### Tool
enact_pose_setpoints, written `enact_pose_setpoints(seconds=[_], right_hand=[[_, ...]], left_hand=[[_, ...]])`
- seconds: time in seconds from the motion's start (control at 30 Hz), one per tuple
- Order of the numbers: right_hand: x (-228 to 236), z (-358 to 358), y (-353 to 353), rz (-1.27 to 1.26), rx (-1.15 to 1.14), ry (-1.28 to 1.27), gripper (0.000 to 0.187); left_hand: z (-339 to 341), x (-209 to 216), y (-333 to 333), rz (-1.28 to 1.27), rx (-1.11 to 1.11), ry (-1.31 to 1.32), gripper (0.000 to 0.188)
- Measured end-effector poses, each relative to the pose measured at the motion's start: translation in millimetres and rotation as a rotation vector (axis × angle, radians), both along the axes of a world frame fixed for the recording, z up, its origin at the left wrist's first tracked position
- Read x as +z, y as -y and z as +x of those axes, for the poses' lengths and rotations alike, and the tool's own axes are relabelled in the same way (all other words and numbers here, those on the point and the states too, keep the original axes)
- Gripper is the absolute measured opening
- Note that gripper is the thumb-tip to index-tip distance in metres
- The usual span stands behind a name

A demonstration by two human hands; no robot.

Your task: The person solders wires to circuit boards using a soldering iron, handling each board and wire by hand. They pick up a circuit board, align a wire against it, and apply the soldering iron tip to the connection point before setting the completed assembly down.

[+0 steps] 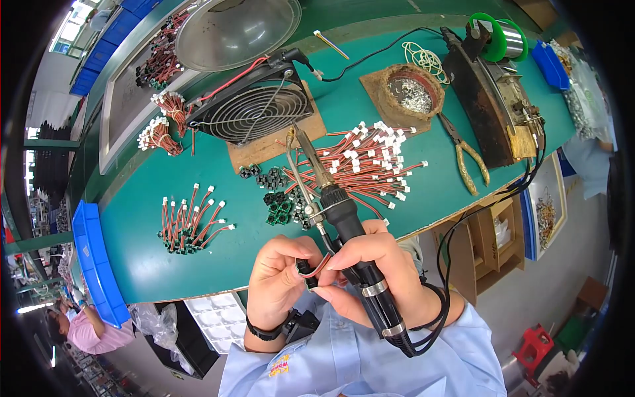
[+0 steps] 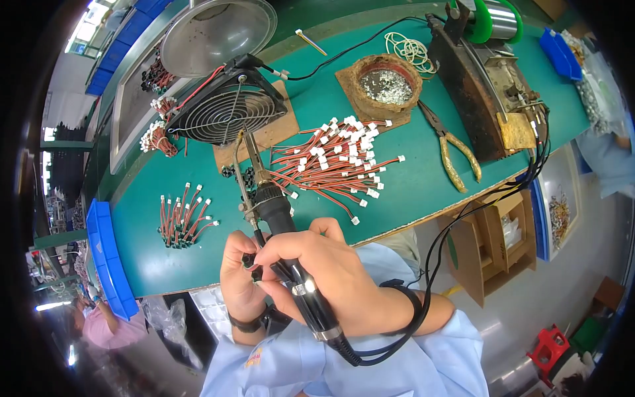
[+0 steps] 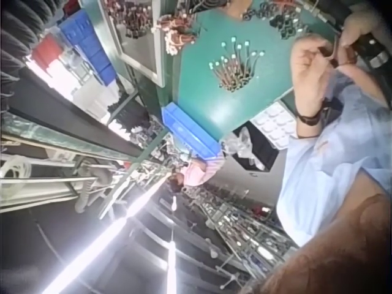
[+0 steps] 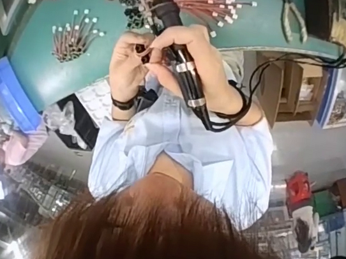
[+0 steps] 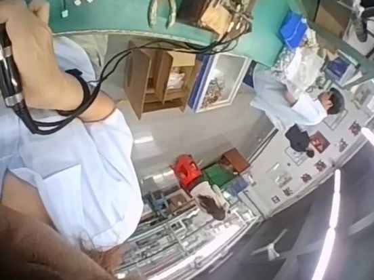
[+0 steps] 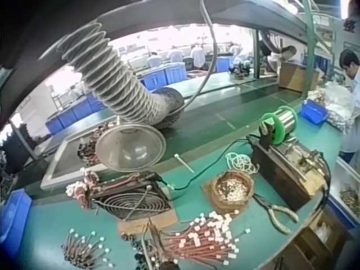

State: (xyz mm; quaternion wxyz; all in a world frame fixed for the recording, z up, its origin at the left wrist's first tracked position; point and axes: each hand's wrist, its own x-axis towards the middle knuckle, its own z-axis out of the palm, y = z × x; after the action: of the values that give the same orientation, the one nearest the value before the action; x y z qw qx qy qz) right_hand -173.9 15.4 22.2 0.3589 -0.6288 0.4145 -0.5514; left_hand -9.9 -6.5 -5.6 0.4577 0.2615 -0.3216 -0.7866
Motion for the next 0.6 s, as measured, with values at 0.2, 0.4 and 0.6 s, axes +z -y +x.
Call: enact_pose_setpoints(seconds=[0.2,0.4,0.6], right_hand=[[1.2,-2.2,0.6,0.064,0.025,0.104,0.042],[-0.7,-2.1,0.4,0.094,0.053,0.142,0.042],[-1.9,-0.1,-0.1,0.107,0.04,0.168,0.041]], left_hand=[[4.0,2.6,1.9,-0.059,0.005,0.082,0.022],[5.6,13.9,3.1,-0.002,-0.032,0.172,0.023],[6.6,5.1,4.4,-0.1,-0.041,0.126,0.023]])
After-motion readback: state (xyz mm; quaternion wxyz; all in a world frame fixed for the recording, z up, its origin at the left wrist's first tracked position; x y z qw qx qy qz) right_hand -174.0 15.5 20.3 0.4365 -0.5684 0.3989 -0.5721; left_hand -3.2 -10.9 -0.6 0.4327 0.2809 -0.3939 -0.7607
